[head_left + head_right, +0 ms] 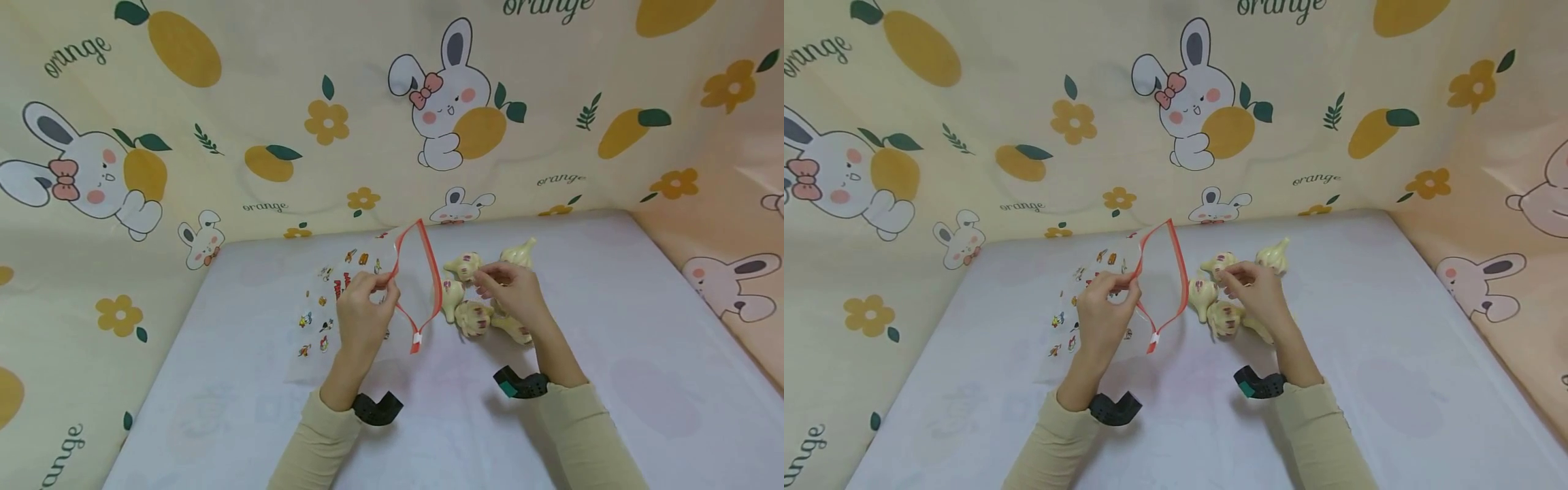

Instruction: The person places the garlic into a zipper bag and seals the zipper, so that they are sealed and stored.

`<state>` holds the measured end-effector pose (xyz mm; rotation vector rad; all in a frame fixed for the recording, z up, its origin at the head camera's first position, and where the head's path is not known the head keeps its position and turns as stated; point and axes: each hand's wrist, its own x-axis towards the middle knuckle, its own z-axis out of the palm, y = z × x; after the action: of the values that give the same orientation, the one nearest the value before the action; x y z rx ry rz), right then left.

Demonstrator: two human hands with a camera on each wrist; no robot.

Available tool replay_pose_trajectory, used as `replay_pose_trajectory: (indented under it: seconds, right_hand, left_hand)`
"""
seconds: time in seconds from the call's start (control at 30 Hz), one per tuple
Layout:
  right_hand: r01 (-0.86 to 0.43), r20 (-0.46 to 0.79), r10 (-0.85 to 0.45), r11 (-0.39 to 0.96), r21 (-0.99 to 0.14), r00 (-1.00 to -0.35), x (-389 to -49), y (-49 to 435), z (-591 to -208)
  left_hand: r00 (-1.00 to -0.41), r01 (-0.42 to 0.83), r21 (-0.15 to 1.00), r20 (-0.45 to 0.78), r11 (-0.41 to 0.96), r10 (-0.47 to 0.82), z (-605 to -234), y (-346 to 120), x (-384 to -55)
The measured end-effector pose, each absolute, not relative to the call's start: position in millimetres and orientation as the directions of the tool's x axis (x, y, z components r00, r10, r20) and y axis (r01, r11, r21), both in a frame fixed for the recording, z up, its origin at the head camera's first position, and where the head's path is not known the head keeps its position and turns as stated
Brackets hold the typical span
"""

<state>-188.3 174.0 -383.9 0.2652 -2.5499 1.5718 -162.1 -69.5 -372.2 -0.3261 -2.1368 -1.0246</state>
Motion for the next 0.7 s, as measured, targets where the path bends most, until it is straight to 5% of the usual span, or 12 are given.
replay_pose_trajectory:
  seconds: [0.7]
  right_hand:
    - [-0.287,0.213,-0.193,0.623,-0.728,-0.958,-168.8,243.2,-397.8]
  left_hand:
    - [-0.715,0.521,0.617,0.693,0.589,-0.094,-374.0,-73.3,-165.8]
